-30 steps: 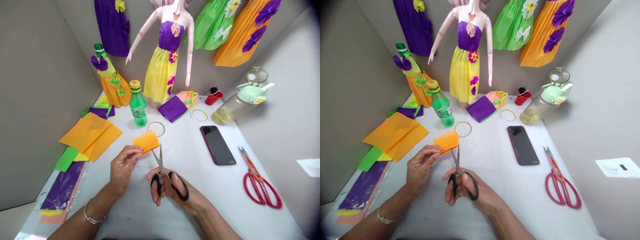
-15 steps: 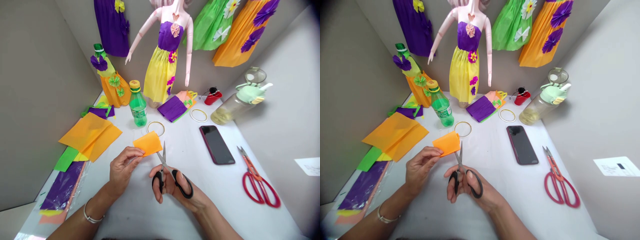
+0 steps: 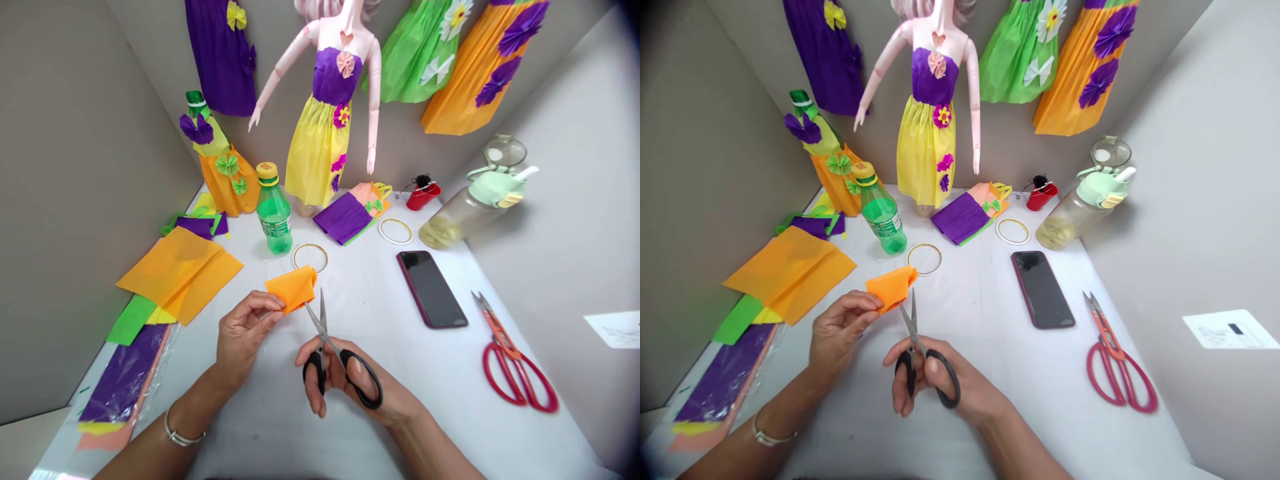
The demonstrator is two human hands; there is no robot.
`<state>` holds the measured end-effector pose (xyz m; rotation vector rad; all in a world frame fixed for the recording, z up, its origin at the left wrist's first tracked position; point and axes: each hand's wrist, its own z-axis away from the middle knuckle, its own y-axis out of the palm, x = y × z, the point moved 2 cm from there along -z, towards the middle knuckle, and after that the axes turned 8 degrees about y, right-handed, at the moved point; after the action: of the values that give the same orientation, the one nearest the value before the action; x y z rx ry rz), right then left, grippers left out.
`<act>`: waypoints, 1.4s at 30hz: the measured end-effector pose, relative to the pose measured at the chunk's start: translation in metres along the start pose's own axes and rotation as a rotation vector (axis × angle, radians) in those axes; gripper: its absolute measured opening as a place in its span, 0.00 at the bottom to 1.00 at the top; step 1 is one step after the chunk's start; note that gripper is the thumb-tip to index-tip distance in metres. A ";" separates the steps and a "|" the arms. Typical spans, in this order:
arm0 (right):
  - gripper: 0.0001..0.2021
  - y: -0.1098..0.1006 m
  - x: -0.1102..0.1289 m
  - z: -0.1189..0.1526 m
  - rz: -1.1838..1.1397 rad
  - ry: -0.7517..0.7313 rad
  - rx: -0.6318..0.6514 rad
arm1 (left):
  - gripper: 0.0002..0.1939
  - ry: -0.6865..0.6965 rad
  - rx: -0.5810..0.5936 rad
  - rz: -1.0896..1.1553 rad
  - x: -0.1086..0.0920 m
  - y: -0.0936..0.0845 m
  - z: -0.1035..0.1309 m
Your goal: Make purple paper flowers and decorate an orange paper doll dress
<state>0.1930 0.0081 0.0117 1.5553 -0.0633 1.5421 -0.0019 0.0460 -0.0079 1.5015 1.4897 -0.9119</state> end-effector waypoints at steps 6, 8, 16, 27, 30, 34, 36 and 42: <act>0.33 -0.001 -0.002 0.000 -0.010 -0.005 -0.009 | 0.05 0.059 -0.019 -0.045 -0.002 -0.002 0.000; 0.32 -0.001 -0.002 0.000 -0.016 -0.007 -0.014 | 0.06 0.072 -0.020 -0.062 -0.003 -0.001 0.000; 0.32 -0.001 -0.001 0.000 -0.016 0.005 -0.009 | 0.06 0.077 -0.018 -0.041 -0.002 0.000 0.000; 0.32 -0.004 0.001 0.000 -0.011 -0.037 -0.038 | 0.07 0.014 0.040 0.016 0.001 -0.001 -0.001; 0.31 -0.004 0.002 0.001 0.007 -0.045 -0.063 | 0.07 -0.014 0.029 0.022 0.003 0.000 -0.001; 0.32 -0.004 0.002 0.000 0.045 -0.087 -0.116 | 0.07 -0.048 0.010 0.022 0.005 0.000 -0.001; 0.32 -0.004 0.001 0.000 0.073 -0.094 -0.149 | 0.07 -0.054 -0.002 0.030 0.006 -0.001 -0.002; 0.31 -0.004 0.002 0.001 0.157 -0.091 -0.239 | 0.06 -0.073 -0.014 0.042 0.007 -0.001 -0.002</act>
<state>0.1963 0.0103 0.0113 1.4554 -0.4152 1.5215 -0.0032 0.0506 -0.0131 1.4688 1.4045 -0.9199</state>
